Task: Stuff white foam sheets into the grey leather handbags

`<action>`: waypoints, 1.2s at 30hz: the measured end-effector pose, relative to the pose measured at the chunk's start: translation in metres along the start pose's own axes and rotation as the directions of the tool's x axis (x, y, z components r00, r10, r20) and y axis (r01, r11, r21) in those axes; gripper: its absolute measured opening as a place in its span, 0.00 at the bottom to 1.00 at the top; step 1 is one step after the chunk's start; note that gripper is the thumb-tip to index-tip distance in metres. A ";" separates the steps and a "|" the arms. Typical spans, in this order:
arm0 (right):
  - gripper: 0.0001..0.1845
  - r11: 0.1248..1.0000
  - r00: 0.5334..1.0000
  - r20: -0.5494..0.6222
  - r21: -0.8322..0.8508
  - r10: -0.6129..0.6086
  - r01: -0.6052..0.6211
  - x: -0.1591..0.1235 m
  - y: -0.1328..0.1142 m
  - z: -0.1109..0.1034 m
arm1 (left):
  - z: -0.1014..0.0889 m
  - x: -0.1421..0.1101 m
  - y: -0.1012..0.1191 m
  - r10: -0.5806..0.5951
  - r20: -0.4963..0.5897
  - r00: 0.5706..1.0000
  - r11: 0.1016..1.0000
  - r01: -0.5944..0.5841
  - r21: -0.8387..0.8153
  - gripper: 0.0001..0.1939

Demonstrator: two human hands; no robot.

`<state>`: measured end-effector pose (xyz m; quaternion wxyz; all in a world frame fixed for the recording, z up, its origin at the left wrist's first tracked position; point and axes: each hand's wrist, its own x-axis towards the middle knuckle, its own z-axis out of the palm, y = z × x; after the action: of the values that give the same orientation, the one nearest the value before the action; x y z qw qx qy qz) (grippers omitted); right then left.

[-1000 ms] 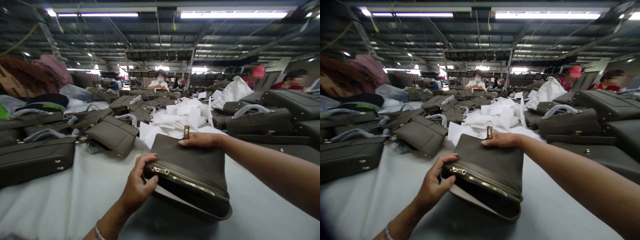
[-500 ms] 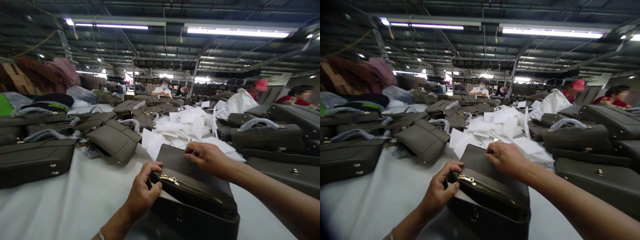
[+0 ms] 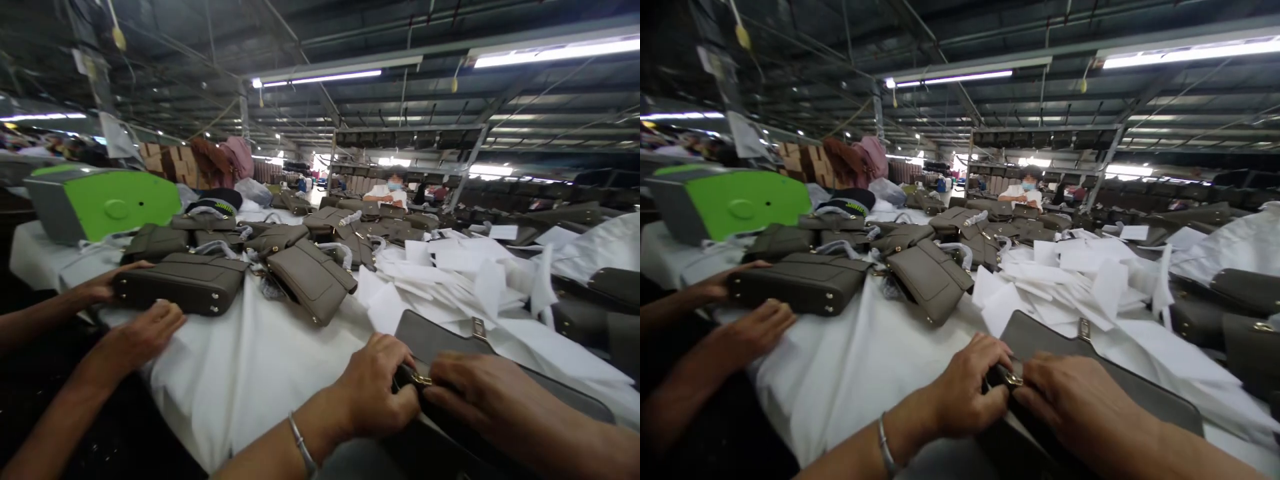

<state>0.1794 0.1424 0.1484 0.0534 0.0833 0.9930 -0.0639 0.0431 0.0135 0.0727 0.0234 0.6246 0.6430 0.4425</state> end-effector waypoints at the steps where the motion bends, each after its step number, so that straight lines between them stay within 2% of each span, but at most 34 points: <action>1: 0.18 1.000 1.000 0.000 -0.021 0.013 -0.013 0.002 0.000 -0.003 | -0.006 0.004 0.001 0.002 0.090 0.996 0.999 -0.007 0.048 0.09; 3: 0.16 0.998 0.997 0.045 0.019 0.062 -0.063 0.008 0.000 -0.007 | -0.016 0.011 0.003 0.033 0.264 0.964 0.993 -0.061 0.100 0.09; 5: 0.15 0.977 0.989 0.110 0.179 0.097 -0.115 0.014 0.002 -0.010 | -0.020 0.016 0.004 0.069 0.326 0.943 0.990 -0.106 0.097 0.10; 7: 0.16 0.911 0.974 0.182 0.363 0.138 -0.197 0.019 0.004 -0.012 | -0.016 0.017 0.004 0.077 0.256 0.964 0.993 -0.096 0.064 0.11; 9: 0.18 0.824 0.947 0.244 0.477 0.210 -0.306 0.021 0.007 -0.014 | -0.009 0.017 -0.001 0.056 0.167 0.984 0.998 -0.057 0.001 0.12; 12: 0.17 0.724 0.907 0.314 0.550 0.282 -0.416 0.024 0.012 -0.019 | 0.000 0.021 -0.011 0.034 0.143 0.989 0.993 -0.018 -0.114 0.11; 14: 0.16 0.700 0.897 0.328 0.565 0.295 -0.437 0.022 0.018 -0.024 | 0.004 0.025 -0.017 0.016 0.141 0.990 0.986 0.008 -0.167 0.10; 18: 0.18 0.673 0.866 0.399 0.555 0.301 -0.489 -0.005 0.044 -0.028 | 0.005 0.027 -0.018 -0.033 0.114 0.993 0.975 0.057 -0.215 0.09; 23: 0.23 0.626 0.841 0.450 0.572 0.301 -0.530 -0.069 0.086 -0.021 | 0.005 0.024 -0.014 -0.070 0.093 0.993 0.963 0.092 -0.252 0.10; 26: 0.24 0.577 0.852 0.427 0.630 0.302 -0.520 -0.094 0.099 -0.015 | 0.010 0.031 -0.017 -0.131 0.122 0.984 0.946 0.160 -0.280 0.11; 28: 0.23 0.575 0.845 0.394 0.620 0.362 -0.535 -0.098 0.101 -0.013 | 0.015 0.039 -0.020 -0.179 0.135 0.975 0.931 0.212 -0.298 0.11; 30: 0.21 0.655 0.818 0.274 0.496 0.505 -0.570 -0.097 0.099 -0.014 | 0.021 0.046 -0.023 -0.219 0.115 0.969 0.917 0.245 -0.316 0.10; 32: 0.18 0.756 0.799 0.057 0.288 0.599 -0.588 -0.096 0.095 -0.015 | 0.026 0.049 -0.025 -0.239 0.078 0.968 0.907 0.251 -0.339 0.11; 34: 0.16 0.809 0.808 -0.086 0.147 0.583 -0.569 -0.099 0.092 -0.013 | 0.027 0.047 -0.024 -0.236 0.058 0.970 0.900 0.240 -0.363 0.11; 36: 0.16 0.824 0.817 -0.118 0.148 0.564 -0.547 -0.105 0.090 -0.006 | 0.026 0.040 -0.022 -0.209 0.045 0.977 0.900 0.210 -0.381 0.11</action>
<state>0.2975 0.2146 0.1559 -0.0129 0.3771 0.9215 -0.0919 0.0323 0.0640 0.0650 0.1935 0.5357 0.6073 0.5538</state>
